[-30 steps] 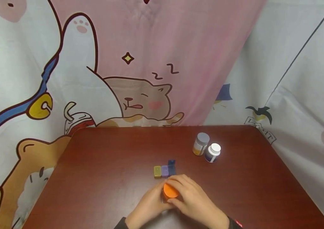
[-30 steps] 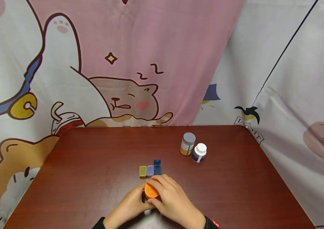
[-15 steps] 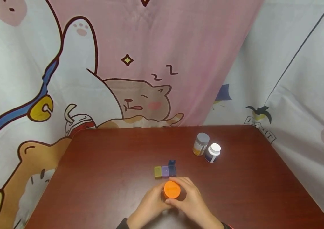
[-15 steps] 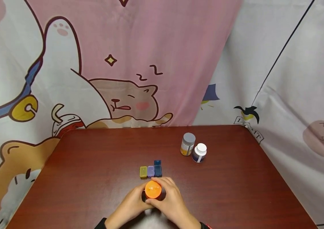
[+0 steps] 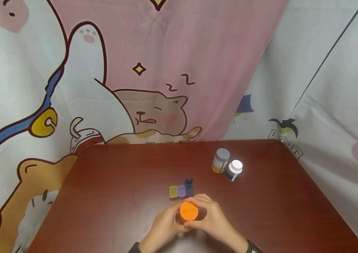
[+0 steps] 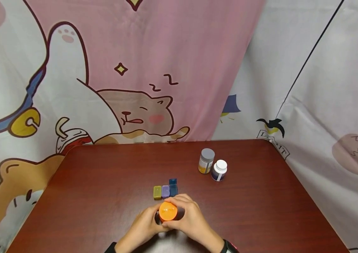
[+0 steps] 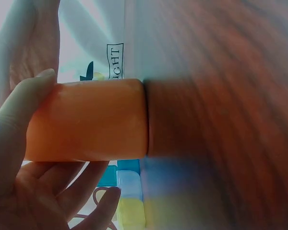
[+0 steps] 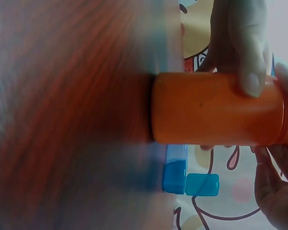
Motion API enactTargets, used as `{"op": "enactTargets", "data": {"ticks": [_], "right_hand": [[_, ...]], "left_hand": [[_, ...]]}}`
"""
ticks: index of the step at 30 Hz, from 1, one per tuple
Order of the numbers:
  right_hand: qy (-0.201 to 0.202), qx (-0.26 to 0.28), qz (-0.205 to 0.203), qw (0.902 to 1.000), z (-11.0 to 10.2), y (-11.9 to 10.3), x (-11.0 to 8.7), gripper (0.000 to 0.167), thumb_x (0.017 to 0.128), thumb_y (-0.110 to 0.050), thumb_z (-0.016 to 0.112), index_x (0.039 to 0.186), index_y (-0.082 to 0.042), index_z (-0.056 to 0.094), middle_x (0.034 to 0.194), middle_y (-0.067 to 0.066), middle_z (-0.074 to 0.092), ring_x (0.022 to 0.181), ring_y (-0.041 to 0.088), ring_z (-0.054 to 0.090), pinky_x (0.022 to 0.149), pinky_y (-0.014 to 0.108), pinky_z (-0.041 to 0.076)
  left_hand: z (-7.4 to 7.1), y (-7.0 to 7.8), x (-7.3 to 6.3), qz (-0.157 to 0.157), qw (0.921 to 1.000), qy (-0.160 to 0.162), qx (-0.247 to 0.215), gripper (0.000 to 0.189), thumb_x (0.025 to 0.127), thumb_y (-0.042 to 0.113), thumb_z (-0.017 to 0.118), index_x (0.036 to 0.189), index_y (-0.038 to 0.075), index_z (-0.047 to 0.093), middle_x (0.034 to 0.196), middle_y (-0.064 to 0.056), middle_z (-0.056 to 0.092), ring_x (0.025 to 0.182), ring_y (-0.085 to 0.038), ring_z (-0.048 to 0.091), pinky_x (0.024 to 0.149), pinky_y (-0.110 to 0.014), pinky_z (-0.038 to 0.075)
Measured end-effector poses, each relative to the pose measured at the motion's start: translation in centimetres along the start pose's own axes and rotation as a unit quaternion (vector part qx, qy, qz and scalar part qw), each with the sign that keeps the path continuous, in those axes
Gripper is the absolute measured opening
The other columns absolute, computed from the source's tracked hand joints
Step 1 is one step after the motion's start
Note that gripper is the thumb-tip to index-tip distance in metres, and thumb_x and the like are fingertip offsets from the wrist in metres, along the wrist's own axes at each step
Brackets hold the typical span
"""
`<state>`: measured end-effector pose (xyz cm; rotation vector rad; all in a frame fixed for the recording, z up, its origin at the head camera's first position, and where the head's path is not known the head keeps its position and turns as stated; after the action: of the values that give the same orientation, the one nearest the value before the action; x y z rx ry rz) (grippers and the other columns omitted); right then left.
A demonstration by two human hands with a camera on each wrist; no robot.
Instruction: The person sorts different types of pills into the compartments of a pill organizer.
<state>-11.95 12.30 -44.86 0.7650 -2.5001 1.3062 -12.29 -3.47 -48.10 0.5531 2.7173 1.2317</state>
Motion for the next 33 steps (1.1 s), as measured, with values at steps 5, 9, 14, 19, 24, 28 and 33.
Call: {"op": "enactTargets", "data": {"ticks": [5,9,14,19,24,28,33], "right_hand": [[-0.025,-0.011,-0.029,0.9992,-0.3,0.2,0.5,0.061,0.068,-0.030,0.099,0.124,-0.022,0.076,0.111,-0.011,0.078,0.106,0.011,0.065,0.093,0.031,0.057],[-0.049,0.001,-0.052,0.9975,-0.5,0.5,1.0,0.059,0.070,-0.032,0.098,0.124,-0.020,0.076,0.110,-0.010,0.077,0.105,0.010,0.064,0.092,0.030,0.057],[-0.122,0.050,-0.054,0.9897,-0.3,1.1,1.4,0.058,0.075,-0.029,0.096,0.128,-0.019,0.075,0.117,-0.006,0.071,0.110,0.010,0.062,0.098,0.030,0.054],[-0.215,0.102,-0.029,0.9709,-0.3,2.0,1.7,0.062,0.082,-0.030,0.091,0.139,-0.021,0.068,0.126,-0.003,0.067,0.117,0.009,0.059,0.104,0.031,0.049],[-0.268,0.137,-0.009,0.9537,-1.1,2.7,2.0,0.075,0.084,-0.023,0.089,0.152,-0.025,0.056,0.140,-0.006,0.065,0.129,0.014,0.055,0.114,0.038,0.044],[-0.233,0.119,-0.004,0.9652,-2.3,2.6,2.1,0.078,0.079,-0.028,0.093,0.148,-0.029,0.058,0.138,-0.005,0.062,0.128,0.016,0.053,0.111,0.037,0.045],[-0.141,-0.071,-0.017,0.9873,-2.9,0.1,2.2,0.077,0.068,-0.056,0.092,0.133,-0.023,0.068,0.124,-0.008,0.065,0.115,0.011,0.057,0.100,0.036,0.054]], "left_hand": [[0.1,-0.1,0.1,0.005,0.9996,0.012,0.023,0.061,0.075,0.038,0.093,0.129,0.020,0.072,0.117,0.001,0.079,0.098,-0.018,0.073,0.075,-0.037,0.055],[0.0,0.0,0.3,0.014,0.9994,0.016,0.028,0.061,0.075,0.040,0.093,0.128,0.019,0.073,0.116,0.001,0.079,0.096,-0.015,0.072,0.075,-0.034,0.054],[0.0,-0.3,0.0,0.018,0.9995,0.002,0.024,0.063,0.074,0.044,0.093,0.127,0.018,0.073,0.114,0.002,0.079,0.094,-0.010,0.070,0.075,-0.033,0.054],[0.5,-0.3,0.0,0.016,0.9996,-0.008,0.022,0.061,0.075,0.047,0.093,0.125,0.017,0.073,0.113,0.002,0.079,0.094,-0.010,0.071,0.076,-0.035,0.057],[1.0,0.2,0.5,0.014,0.9997,-0.017,0.006,0.055,0.076,0.045,0.092,0.122,0.019,0.074,0.114,0.006,0.079,0.101,-0.012,0.072,0.081,-0.041,0.060],[0.9,0.4,0.5,0.010,0.9998,-0.016,0.007,0.060,0.075,0.044,0.093,0.125,0.021,0.073,0.117,0.008,0.078,0.103,-0.011,0.071,0.082,-0.042,0.059],[0.2,0.0,-0.1,-0.008,0.9997,-0.024,0.005,0.064,0.075,0.045,0.093,0.130,0.020,0.071,0.121,0.007,0.077,0.107,-0.017,0.072,0.085,-0.052,0.058]]}}
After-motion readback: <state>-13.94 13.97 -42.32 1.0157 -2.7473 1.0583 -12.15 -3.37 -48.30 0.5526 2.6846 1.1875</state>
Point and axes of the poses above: each hand's wrist, its own x-axis towards the middle knuckle, its own z-axis out of the palm, y = z × x, the point moved 6 cm from there along x, towards the middle knuckle
